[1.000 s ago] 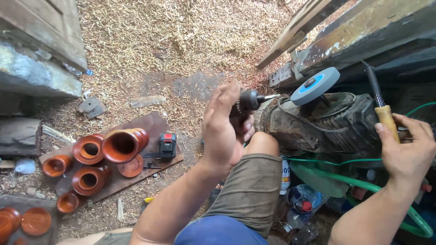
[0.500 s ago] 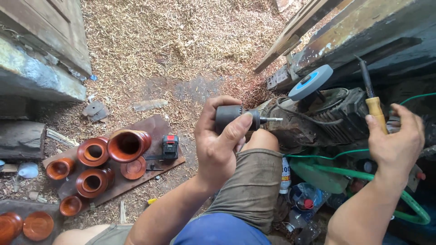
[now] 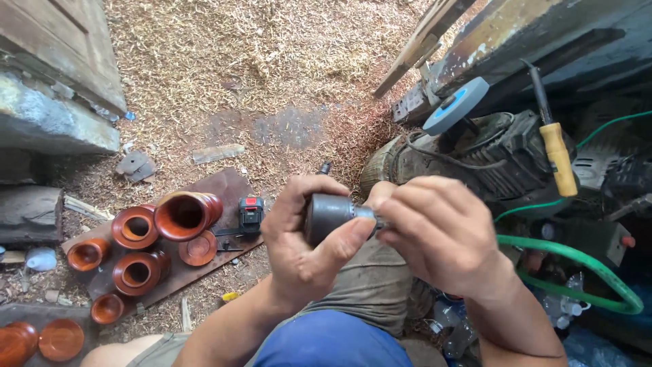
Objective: The person sits on the ground and attaches a drill chuck to a cordless drill driver, twisting the chuck to tighten it onto the drill's shaft. They briefly take the assembly to a bench grinder, then return to twisting and tightening the chuck by hand.
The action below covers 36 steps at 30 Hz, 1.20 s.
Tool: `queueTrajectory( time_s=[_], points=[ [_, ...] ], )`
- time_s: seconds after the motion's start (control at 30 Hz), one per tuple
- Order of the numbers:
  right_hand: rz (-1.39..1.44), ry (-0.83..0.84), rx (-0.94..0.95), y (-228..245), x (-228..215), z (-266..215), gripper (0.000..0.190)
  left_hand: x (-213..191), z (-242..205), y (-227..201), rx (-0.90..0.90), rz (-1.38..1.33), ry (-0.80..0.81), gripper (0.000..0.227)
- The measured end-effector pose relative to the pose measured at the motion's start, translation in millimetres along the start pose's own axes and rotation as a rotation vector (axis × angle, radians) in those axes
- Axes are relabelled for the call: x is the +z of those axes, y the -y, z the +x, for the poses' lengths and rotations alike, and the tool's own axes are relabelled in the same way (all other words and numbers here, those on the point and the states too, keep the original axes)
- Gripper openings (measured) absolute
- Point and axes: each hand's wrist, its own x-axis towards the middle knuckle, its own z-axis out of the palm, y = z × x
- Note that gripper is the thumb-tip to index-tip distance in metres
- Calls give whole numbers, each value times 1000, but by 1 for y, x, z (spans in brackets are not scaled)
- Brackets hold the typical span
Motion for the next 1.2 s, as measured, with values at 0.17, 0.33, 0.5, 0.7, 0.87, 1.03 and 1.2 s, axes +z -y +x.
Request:
queueTrajectory(
  time_s=[0.17,0.33,0.5,0.7,0.87,1.03,1.2],
  points=[
    [132,-2,-105,1,22,-4,24,-10,-9,5,-42,-17,-31,32],
    [208,-83,-84,6,32,-5,17,-18,-12,7,-108,-110,-41,29],
    [381,-17,-157,0,31,-2,20,-33,-14,-3,41,34,84,28],
    [384,-35,-172,7,51,-2,17,-37,-15,19,-51,102,-10,22],
    [593,65,-93,-9,73,6,16,-69,-23,27,-285,-48,48,29],
    [913,448,-42,-10,133,19,13,-121,-56,49,-483,-93,231,35],
    [1362,819,610,4,209,6,7,-167,-99,76,-435,73,89,33]
  ],
)
